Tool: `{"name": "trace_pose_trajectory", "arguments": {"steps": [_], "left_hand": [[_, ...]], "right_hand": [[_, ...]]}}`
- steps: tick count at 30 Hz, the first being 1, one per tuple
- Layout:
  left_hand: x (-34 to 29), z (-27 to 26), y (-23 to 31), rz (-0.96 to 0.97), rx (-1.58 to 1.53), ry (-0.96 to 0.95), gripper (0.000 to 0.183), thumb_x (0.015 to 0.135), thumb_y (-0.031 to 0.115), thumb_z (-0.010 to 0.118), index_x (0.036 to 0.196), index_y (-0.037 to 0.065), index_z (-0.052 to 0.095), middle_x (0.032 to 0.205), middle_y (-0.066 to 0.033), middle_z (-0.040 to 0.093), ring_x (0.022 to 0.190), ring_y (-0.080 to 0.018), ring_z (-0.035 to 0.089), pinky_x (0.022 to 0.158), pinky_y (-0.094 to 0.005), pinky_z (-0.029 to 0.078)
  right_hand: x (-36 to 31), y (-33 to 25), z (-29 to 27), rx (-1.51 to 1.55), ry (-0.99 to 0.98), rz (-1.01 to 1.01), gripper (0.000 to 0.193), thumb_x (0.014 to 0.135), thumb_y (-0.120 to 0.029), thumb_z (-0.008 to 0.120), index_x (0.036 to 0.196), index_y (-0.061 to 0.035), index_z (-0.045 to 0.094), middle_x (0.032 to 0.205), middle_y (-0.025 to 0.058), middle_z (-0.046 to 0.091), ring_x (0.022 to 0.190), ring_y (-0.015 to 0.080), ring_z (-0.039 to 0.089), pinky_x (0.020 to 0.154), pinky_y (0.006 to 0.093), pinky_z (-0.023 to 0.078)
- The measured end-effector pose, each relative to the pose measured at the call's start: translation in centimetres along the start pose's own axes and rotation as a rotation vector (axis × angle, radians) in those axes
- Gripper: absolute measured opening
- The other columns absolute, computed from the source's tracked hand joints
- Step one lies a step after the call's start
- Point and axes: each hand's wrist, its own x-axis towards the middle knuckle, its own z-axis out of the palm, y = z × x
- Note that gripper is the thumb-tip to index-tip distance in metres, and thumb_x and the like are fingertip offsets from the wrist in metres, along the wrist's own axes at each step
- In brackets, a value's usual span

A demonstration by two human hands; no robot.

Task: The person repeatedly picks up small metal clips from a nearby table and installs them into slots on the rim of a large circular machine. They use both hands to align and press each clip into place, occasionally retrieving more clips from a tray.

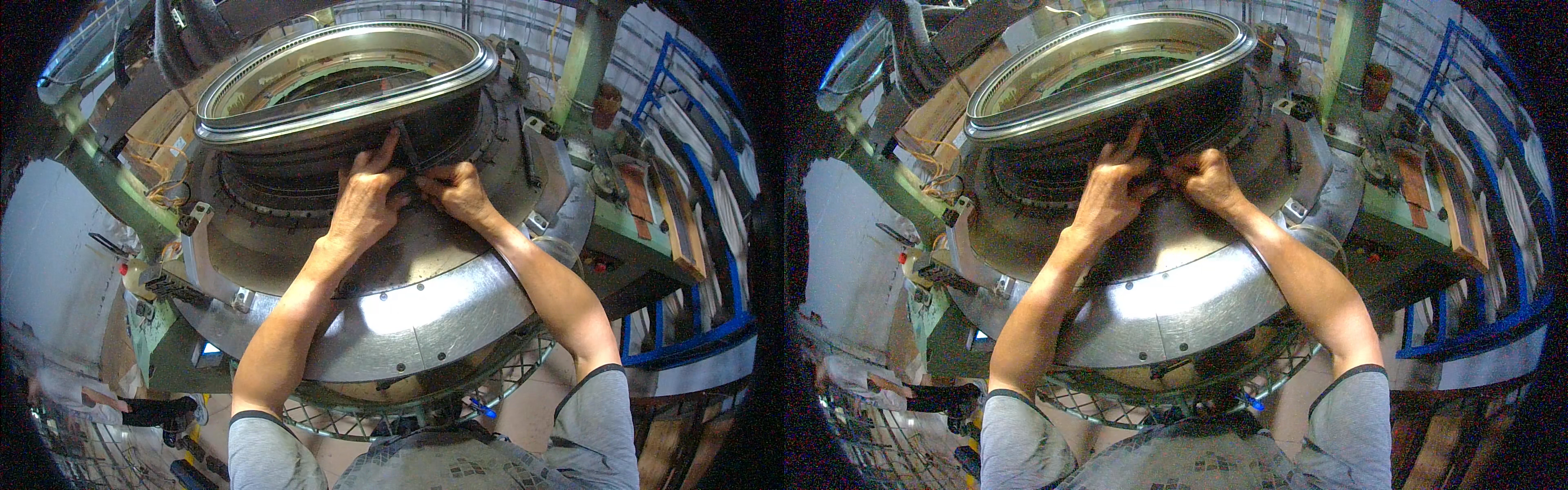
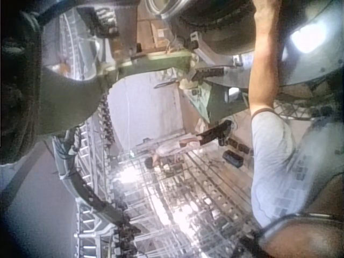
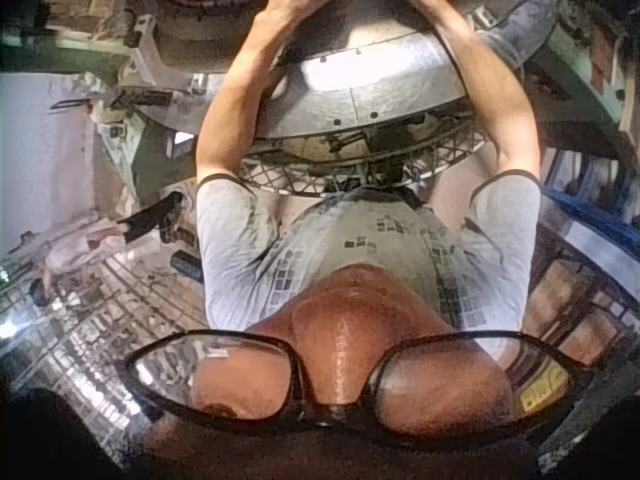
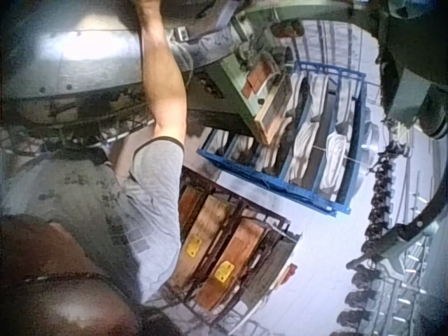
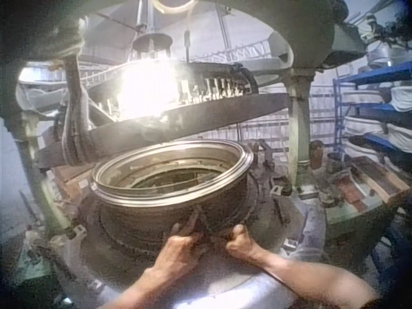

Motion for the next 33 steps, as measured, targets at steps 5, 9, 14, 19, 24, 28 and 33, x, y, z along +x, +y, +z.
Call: {"name": "trace_pose_trajectory", "arguments": {"steps": [5, 9, 14, 19, 24, 28, 33], "left_hand": [[-0.06, -0.14, -0.31, 0.007, 0.000, -0.029, 0.024, 0.073, 0.010, 0.083, 0.093, 0.005, 0.070, 0.161, -0.0146, 0.036, 0.124, -0.0507, 0.053, 0.102, -0.0495, 0.050], [-0.11, 0.06, -0.43, 0.010, 0.013, -0.033, 0.024, 0.073, 0.009, 0.082, 0.094, 0.006, 0.071, 0.161, -0.0149, 0.035, 0.124, -0.0504, 0.053, 0.102, -0.0498, 0.050], [-0.22, 0.21, -0.43, 0.037, 0.049, -0.014, 0.026, 0.072, 0.008, 0.082, 0.095, 0.007, 0.072, 0.161, -0.0162, 0.035, 0.120, -0.0498, 0.055, 0.101, -0.0496, 0.050], [-0.23, 0.31, -0.26, 0.015, 0.048, -0.009, 0.025, 0.072, 0.008, 0.082, 0.095, 0.007, 0.072, 0.160, -0.0167, 0.037, 0.119, -0.0494, 0.055, 0.102, -0.0501, 0.049], [-0.18, 0.28, -0.11, 0.012, 0.077, -0.019, 0.024, 0.072, 0.008, 0.082, 0.094, 0.008, 0.072, 0.162, -0.0143, 0.034, 0.119, -0.0486, 0.055, 0.101, -0.0506, 0.050], [-0.21, 0.21, 0.03, -0.005, 0.096, -0.035, 0.023, 0.072, 0.007, 0.081, 0.092, 0.007, 0.072, 0.163, -0.0125, 0.032, 0.119, -0.0480, 0.055, 0.100, -0.0506, 0.051], [-0.11, 0.18, 0.02, 0.018, 0.097, -0.031, 0.023, 0.071, 0.006, 0.081, 0.092, 0.005, 0.072, 0.163, -0.0140, 0.032, 0.119, -0.0485, 0.055, 0.100, -0.0508, 0.051]], "right_hand": [[-0.03, 0.04, 0.29, 0.021, 0.021, -0.087, 0.023, 0.093, -0.019, 0.075, 0.078, -0.0015, 0.074, 0.063, -0.0017, 0.063, 0.055, 0.0066, 0.052, 0.050, 0.0249, 0.040], [-0.04, -0.17, 0.36, -0.037, 0.056, -0.085, 0.024, 0.093, -0.019, 0.074, 0.077, -0.0011, 0.073, 0.062, -0.0016, 0.062, 0.055, 0.0069, 0.052, 0.049, 0.0258, 0.040], [-0.02, -0.53, 0.25, -0.035, 0.039, -0.091, 0.025, 0.093, -0.019, 0.074, 0.075, -0.0008, 0.073, 0.061, -0.0016, 0.061, 0.055, 0.0072, 0.052, 0.049, 0.0263, 0.040], [-0.03, -0.55, 0.36, -0.032, 0.055, -0.077, 0.024, 0.093, -0.018, 0.074, 0.076, -0.0011, 0.073, 0.061, -0.0017, 0.061, 0.055, 0.0070, 0.051, 0.049, 0.0260, 0.040], [-0.01, -0.37, 0.41, 0.001, 0.046, -0.070, 0.023, 0.093, -0.017, 0.073, 0.077, -0.0006, 0.073, 0.062, -0.0020, 0.062, 0.056, 0.0064, 0.051, 0.049, 0.0257, 0.040], [0.00, -0.21, 0.59, 0.044, 0.062, -0.075, 0.022, 0.094, -0.017, 0.074, 0.078, -0.0002, 0.074, 0.063, -0.0025, 0.062, 0.056, 0.0065, 0.052, 0.050, 0.0256, 0.040], [0.08, 0.18, 0.46, -0.028, 0.063, -0.091, 0.022, 0.093, -0.018, 0.074, 0.080, -0.0002, 0.075, 0.064, -0.0013, 0.064, 0.057, 0.0067, 0.052, 0.050, 0.0254, 0.041]]}}
